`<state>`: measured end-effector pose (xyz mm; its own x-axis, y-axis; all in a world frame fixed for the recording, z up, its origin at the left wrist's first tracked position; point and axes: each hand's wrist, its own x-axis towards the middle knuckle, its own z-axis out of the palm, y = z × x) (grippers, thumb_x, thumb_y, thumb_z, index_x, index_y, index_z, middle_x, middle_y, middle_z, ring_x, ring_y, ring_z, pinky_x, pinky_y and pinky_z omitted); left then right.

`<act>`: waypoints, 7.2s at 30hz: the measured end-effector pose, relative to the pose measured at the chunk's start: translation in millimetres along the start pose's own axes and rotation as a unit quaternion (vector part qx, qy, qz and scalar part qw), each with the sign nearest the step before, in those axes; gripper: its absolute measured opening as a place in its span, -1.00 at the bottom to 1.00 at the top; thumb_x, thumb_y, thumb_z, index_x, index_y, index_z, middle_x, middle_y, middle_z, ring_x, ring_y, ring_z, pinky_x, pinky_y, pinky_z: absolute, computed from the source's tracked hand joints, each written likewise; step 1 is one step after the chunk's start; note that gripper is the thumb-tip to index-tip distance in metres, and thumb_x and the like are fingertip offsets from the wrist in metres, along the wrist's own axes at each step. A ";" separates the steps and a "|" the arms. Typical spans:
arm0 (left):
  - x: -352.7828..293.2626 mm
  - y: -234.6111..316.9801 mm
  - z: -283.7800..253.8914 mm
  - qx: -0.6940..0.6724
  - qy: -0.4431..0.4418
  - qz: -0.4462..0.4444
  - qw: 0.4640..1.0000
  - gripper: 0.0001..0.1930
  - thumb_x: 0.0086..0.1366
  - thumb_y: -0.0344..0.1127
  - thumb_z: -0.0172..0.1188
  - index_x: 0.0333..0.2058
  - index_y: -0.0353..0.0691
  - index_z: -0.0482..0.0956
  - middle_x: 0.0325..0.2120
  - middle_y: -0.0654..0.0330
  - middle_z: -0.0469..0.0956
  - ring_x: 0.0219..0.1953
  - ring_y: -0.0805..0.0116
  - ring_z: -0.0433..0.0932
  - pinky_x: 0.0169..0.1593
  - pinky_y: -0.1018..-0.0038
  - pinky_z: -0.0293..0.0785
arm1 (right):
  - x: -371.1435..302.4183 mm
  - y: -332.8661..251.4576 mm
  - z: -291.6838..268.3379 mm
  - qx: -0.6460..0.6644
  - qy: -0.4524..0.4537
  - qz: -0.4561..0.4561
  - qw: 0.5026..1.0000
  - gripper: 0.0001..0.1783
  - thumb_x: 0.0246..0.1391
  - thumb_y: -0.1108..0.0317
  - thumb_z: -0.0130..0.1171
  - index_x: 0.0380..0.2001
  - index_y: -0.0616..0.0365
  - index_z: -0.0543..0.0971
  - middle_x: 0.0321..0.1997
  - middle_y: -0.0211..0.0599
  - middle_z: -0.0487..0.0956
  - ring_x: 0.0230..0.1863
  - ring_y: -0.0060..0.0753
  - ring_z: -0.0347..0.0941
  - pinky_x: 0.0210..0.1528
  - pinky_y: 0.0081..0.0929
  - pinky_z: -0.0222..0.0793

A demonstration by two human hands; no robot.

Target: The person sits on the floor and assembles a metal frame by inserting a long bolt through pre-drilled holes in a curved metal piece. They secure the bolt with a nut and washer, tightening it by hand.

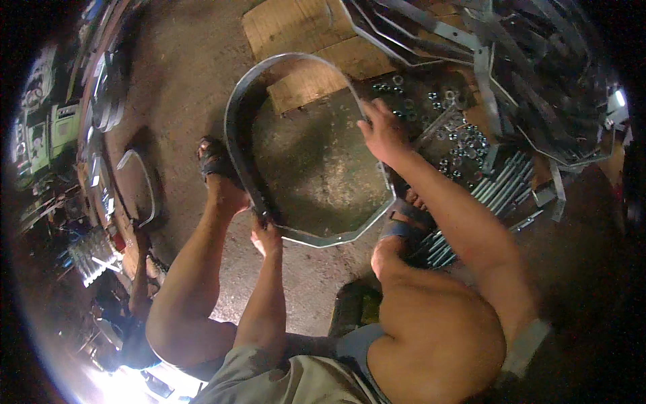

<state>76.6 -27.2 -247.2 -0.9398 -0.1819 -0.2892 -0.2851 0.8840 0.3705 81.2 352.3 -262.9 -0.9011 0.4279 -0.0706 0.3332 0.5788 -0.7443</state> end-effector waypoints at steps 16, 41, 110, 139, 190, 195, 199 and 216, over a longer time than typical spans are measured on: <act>-43.8 170.5 73.5 -0.119 -0.214 0.169 0.955 -0.55 0.30 -0.02 0.18 -0.01 -0.24 0.49 -0.16 -0.08 0.61 -0.16 0.00 0.62 -0.12 0.24 0.50 | -85.8 25.3 -88.4 0.116 -0.139 0.235 0.955 -0.64 -0.04 0.13 0.37 -0.37 0.19 0.53 -0.38 -0.12 0.58 -0.30 -0.13 0.52 -0.20 -0.25 0.40; -63.9 267.5 135.9 -0.475 -0.242 -0.005 0.846 -0.73 0.33 -0.36 0.14 -0.02 -0.23 0.40 -0.62 0.32 0.33 -0.64 0.55 0.30 -0.60 0.56 0.24 | -162.9 4.3 -14.0 0.110 0.062 0.170 0.977 -0.65 -0.33 0.52 0.36 -0.34 0.18 0.53 -0.33 -0.17 0.52 -0.18 -0.13 0.53 -0.20 -0.31 0.44; -75.0 251.9 149.2 -0.498 -0.265 0.000 0.826 -0.75 0.32 -0.27 0.20 -0.09 -0.20 0.43 -0.59 0.31 0.36 -0.61 0.49 0.33 -0.52 0.50 0.27 | -123.5 14.7 -27.8 0.416 -0.054 0.427 0.801 -0.62 -0.22 0.58 0.35 -0.20 0.27 0.63 -0.26 -0.34 0.64 -0.23 -0.47 0.50 -0.14 -0.46 0.39; -69.5 77.2 48.0 -0.046 0.030 0.291 0.955 -0.66 0.20 -0.34 0.19 -0.04 -0.22 0.51 -0.05 0.00 0.44 0.05 -0.03 0.39 0.12 0.12 0.28 | -221.4 150.3 -118.6 -0.063 0.307 0.543 0.779 -0.52 -0.24 0.29 0.49 -0.28 0.28 0.50 -0.25 0.04 0.59 -0.15 0.06 0.55 -0.08 -0.16 0.42; -44.1 175.2 -135.1 0.260 -0.347 0.534 0.726 -0.51 0.19 -0.07 0.22 0.06 -0.12 0.46 -0.10 0.04 0.51 -0.06 0.02 0.53 -0.02 0.14 0.43 | -10.2 45.2 -83.1 -0.091 -0.059 0.261 0.959 -0.34 -0.11 0.17 0.42 0.10 0.10 0.50 0.01 -0.01 0.58 0.05 0.02 0.50 0.09 -0.17 0.37; -49.2 202.0 -125.5 0.206 -0.405 0.537 0.711 -0.42 0.21 -0.11 0.20 0.20 -0.09 0.36 -0.04 -0.01 0.47 0.03 0.00 0.47 0.08 0.17 0.40 | -1.5 56.3 -56.5 -0.159 -0.018 0.275 0.948 -0.31 -0.13 0.16 0.44 0.12 0.09 0.48 0.01 -0.03 0.58 0.05 0.02 0.50 0.11 -0.11 0.36; -46.4 186.1 -115.4 0.241 -0.429 0.508 0.707 -0.45 0.21 -0.09 0.20 0.16 -0.09 0.38 -0.07 0.02 0.48 0.00 0.01 0.49 0.03 0.16 0.42 | 5.7 59.0 -38.8 -0.188 -0.049 0.291 0.937 -0.26 -0.12 0.21 0.43 0.17 0.12 0.43 0.05 -0.03 0.56 0.11 0.03 0.45 0.13 -0.11 0.35; -49.8 153.1 -94.5 0.205 -0.393 0.529 0.724 -0.61 0.24 -0.10 0.13 0.00 -0.10 0.50 -0.15 0.03 0.53 -0.05 0.04 0.53 -0.01 0.14 0.44 | -19.6 102.2 -43.0 -0.180 0.075 0.182 0.964 -0.42 -0.05 0.34 0.37 0.07 0.29 0.48 0.06 0.04 0.54 0.11 0.02 0.46 0.16 -0.21 0.33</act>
<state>61.9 76.5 -92.6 -0.1476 0.8484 -0.5084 0.7471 0.4325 0.5047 144.8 432.9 -309.0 -0.6649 0.7280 -0.1672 0.7190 0.5630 -0.4075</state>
